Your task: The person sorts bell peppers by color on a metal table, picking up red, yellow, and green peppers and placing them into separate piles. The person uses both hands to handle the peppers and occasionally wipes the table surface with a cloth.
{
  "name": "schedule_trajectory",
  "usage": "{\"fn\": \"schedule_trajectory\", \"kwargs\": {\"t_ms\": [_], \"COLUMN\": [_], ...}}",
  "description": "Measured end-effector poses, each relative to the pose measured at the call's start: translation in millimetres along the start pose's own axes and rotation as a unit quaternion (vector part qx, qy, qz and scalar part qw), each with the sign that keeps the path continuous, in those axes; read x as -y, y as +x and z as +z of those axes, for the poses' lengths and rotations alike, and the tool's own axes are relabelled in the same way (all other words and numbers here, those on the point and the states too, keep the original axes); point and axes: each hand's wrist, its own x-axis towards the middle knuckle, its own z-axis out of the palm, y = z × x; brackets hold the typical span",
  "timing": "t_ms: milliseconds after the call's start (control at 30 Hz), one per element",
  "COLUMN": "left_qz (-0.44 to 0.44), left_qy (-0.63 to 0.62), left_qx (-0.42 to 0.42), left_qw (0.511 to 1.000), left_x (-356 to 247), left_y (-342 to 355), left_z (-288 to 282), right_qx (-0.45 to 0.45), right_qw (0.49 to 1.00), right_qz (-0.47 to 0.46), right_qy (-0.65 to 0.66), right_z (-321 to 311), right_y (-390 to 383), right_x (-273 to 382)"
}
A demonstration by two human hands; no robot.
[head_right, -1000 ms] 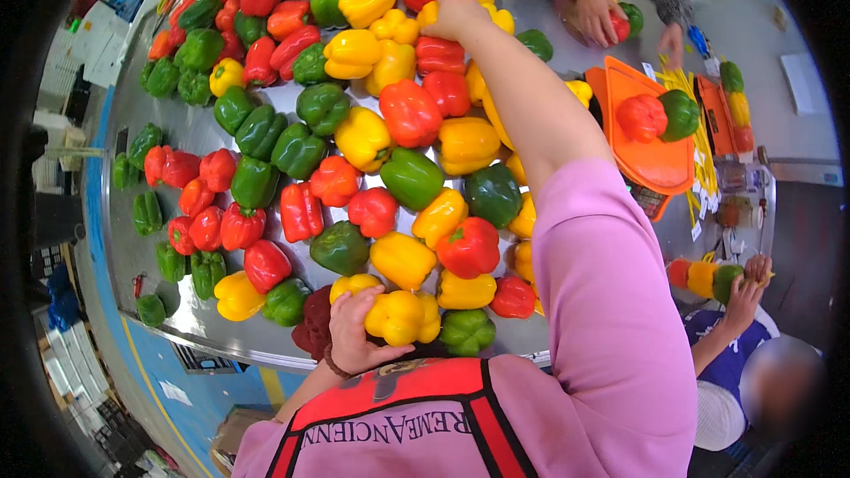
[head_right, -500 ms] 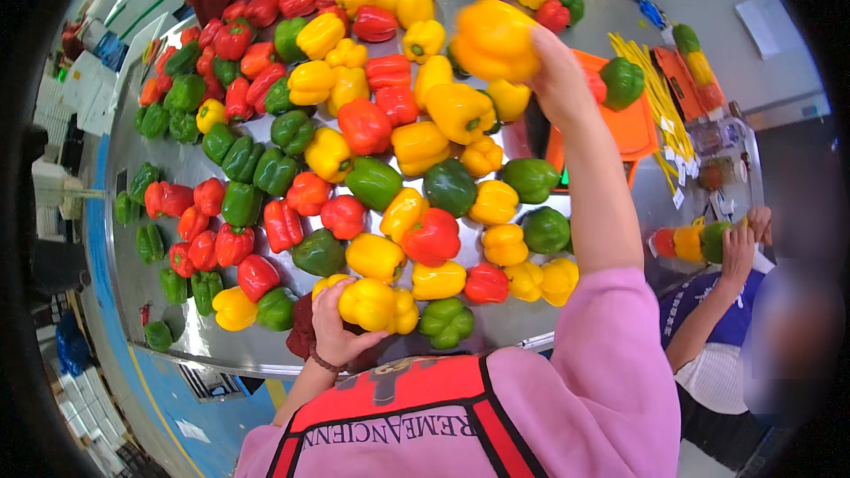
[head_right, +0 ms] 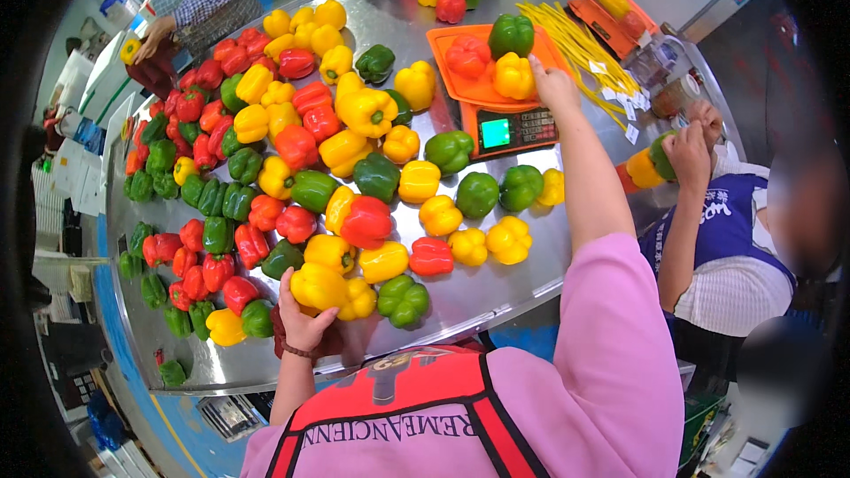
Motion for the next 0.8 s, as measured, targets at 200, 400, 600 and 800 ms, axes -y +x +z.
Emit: {"fn": "schedule_trajectory", "kwargs": {"t_ms": [200,400,600,800], "left_qz": [-0.018,-0.024,-0.018,-0.017], "left_qy": [-0.023,-0.029,-0.050,-0.035], "left_qx": [-0.004,-0.004,-0.007,-0.015], "left_qw": [1.000,0.999,0.999,0.999], "left_x": [7,6,4,4], "left_y": [-4,-4,-2,-3], "left_z": [1,1,4,4], "right_qx": [0.000,-0.112,-0.156,-0.131], "right_qw": [0.992,0.986,0.983,0.983], "right_qz": [-0.049,-0.064,-0.075,-0.037], "right_qy": [0.119,0.107,0.068,0.126], "right_z": [-3,29,40,39], "right_y": [-79,-166,-176,-162], "right_x": [-73,-139,-125,-119]}}
